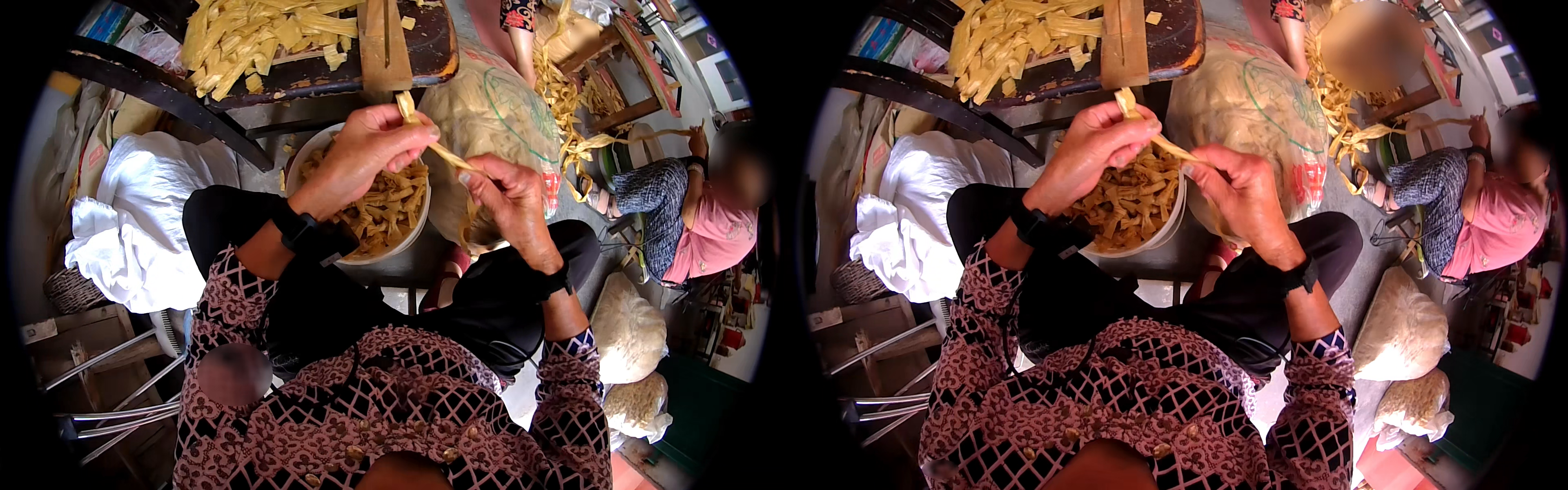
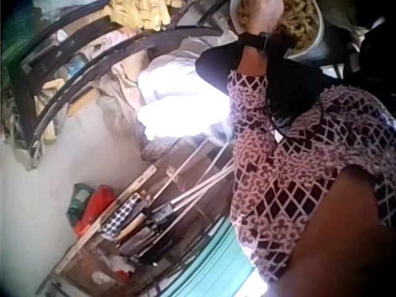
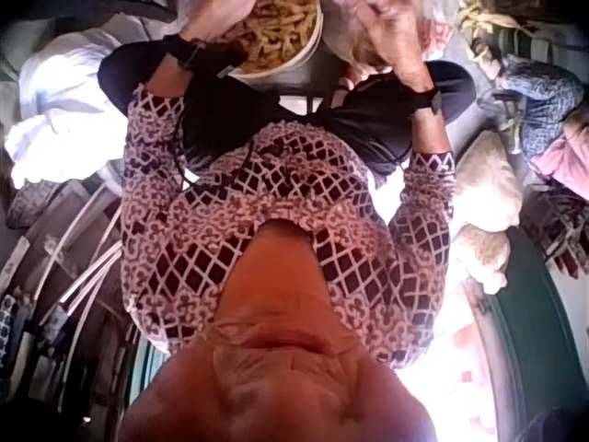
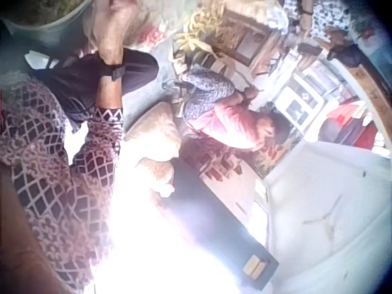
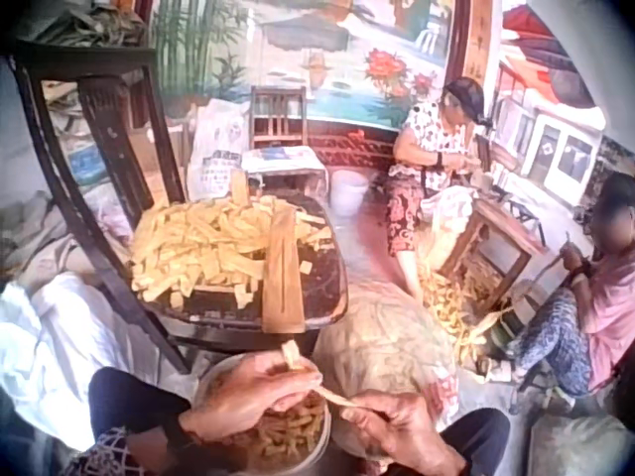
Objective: The person ties strips of bean curd skin into knots by hand, takes additional strips from a large plastic bag, and places the finished knots into a white bucket.
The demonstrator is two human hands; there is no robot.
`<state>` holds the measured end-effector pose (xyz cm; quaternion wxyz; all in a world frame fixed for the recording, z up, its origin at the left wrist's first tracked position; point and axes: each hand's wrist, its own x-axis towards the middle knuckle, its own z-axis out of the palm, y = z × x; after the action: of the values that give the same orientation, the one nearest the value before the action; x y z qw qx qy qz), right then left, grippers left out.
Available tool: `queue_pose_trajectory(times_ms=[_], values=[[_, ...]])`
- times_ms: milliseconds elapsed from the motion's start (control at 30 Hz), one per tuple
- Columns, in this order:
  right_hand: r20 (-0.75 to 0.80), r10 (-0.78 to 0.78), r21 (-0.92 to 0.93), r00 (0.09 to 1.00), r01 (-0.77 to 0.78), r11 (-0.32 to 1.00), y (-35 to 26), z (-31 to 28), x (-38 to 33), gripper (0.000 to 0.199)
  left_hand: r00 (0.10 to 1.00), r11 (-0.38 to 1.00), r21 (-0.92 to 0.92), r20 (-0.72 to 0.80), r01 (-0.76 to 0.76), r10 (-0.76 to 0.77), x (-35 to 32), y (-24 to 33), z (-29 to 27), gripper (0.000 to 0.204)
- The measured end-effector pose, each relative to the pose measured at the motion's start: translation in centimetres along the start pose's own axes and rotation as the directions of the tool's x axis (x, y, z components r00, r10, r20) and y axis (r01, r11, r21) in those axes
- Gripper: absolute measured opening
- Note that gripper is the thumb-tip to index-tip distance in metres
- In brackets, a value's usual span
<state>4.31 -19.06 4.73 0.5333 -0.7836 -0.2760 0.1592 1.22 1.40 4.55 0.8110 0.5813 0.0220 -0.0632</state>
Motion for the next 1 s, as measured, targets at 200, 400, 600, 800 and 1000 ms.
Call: queue_pose_trajectory(times_ms=[200,400,600,800,1000], values=[[0.021,0.141,-0.014,0.99,-0.141,0.99,-0.2,-0.4,1.3,0.013,0.998,0.999,-0.002,-0.052,-0.047,0.046,0.7,0.0,-1.1,0.011],[0.042,-0.511,-0.621,0.859,0.422,0.66,-4.7,-2.9,11.4,0.012,0.91,0.935,0.054,-0.217,-0.35,0.353,4.5,4.2,-3.8,0.015],[0.144,-0.674,-0.685,0.724,0.565,0.46,-1.6,-2.2,18.8,0.008,0.853,0.915,0.03,-0.35,-0.403,0.387,8.9,3.7,-6.8,0.018],[0.032,-0.519,-0.548,0.854,0.449,0.705,3.2,-1.8,15.6,0.01,0.886,0.965,0.206,-0.402,-0.161,0.233,6.7,2.8,-7.1,0.017],[-0.107,-0.142,0.017,0.984,0.145,0.989,0.0,-1.1,11.3,0.017,0.968,0.77,0.634,-0.149,-0.064,0.204,2.9,1.5,-4.5,0.029]])
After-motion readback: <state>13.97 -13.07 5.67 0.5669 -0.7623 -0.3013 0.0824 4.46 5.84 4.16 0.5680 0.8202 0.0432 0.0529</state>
